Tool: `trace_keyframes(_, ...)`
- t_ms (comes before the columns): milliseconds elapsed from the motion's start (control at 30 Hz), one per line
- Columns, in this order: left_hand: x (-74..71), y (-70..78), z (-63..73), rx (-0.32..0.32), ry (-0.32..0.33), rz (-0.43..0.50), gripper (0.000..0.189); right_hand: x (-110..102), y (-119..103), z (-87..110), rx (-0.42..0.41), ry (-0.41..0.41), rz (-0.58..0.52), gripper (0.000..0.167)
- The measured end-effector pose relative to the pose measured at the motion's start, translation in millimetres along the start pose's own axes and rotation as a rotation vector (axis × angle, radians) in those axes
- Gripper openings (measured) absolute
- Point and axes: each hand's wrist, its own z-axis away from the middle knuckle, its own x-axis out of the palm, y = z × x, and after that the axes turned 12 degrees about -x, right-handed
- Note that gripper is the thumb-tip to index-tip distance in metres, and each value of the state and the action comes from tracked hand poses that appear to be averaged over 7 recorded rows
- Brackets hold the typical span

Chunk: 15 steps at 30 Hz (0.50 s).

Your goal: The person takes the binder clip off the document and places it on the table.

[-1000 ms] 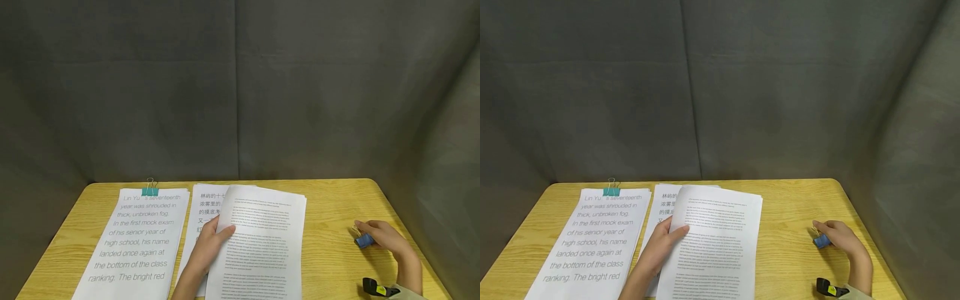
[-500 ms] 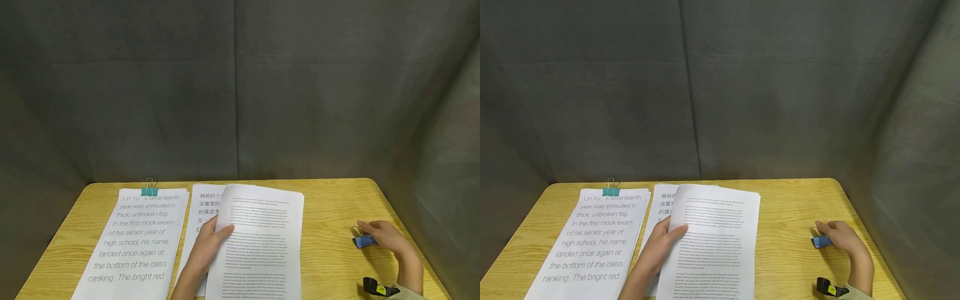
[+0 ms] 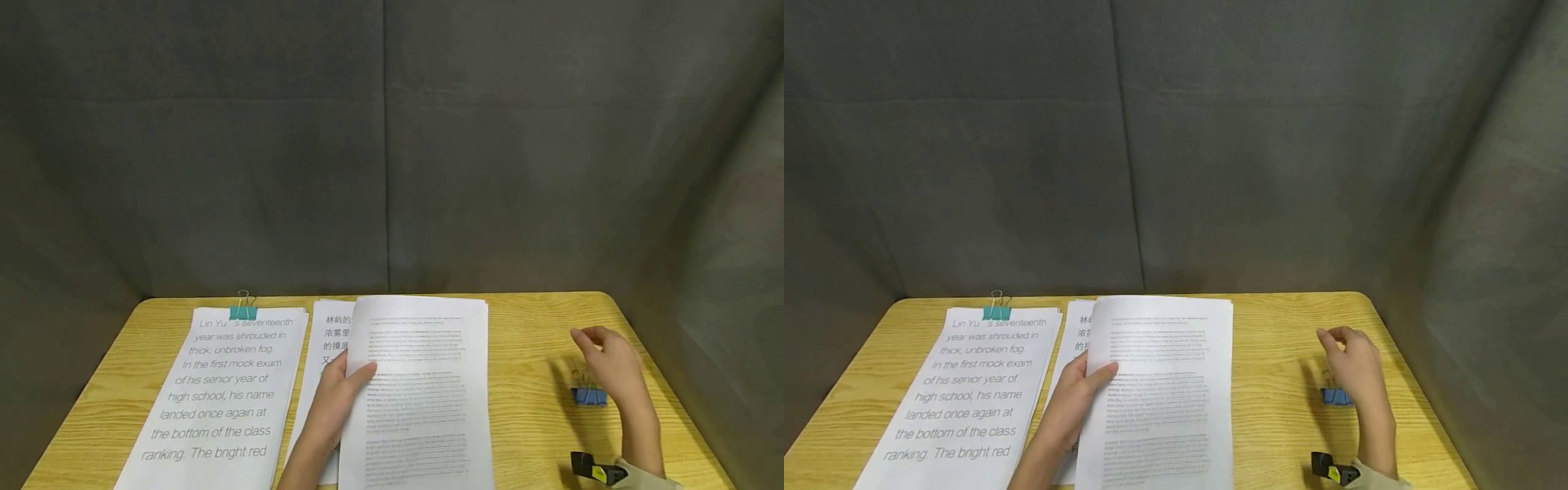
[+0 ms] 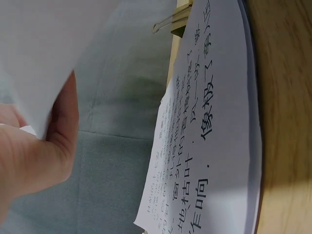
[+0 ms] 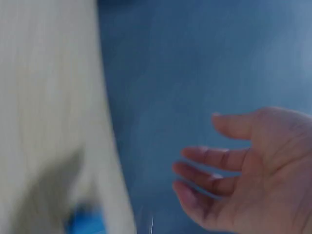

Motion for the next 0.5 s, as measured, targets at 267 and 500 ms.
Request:
trace_keyframes(267, -6.5, 2.0, -1.4, -0.015, 0.050, 0.091, 0.044, 44.3, -68.4, -16.4, -0.176, -0.106, -0.468, 0.051)
trace_keyframes(500, -10.3, 4.0, -0.3, -0.013, 0.052, 0.079, 0.045, 74.9, -87.2, -20.8, -0.123, -0.247, -0.777, 0.053)
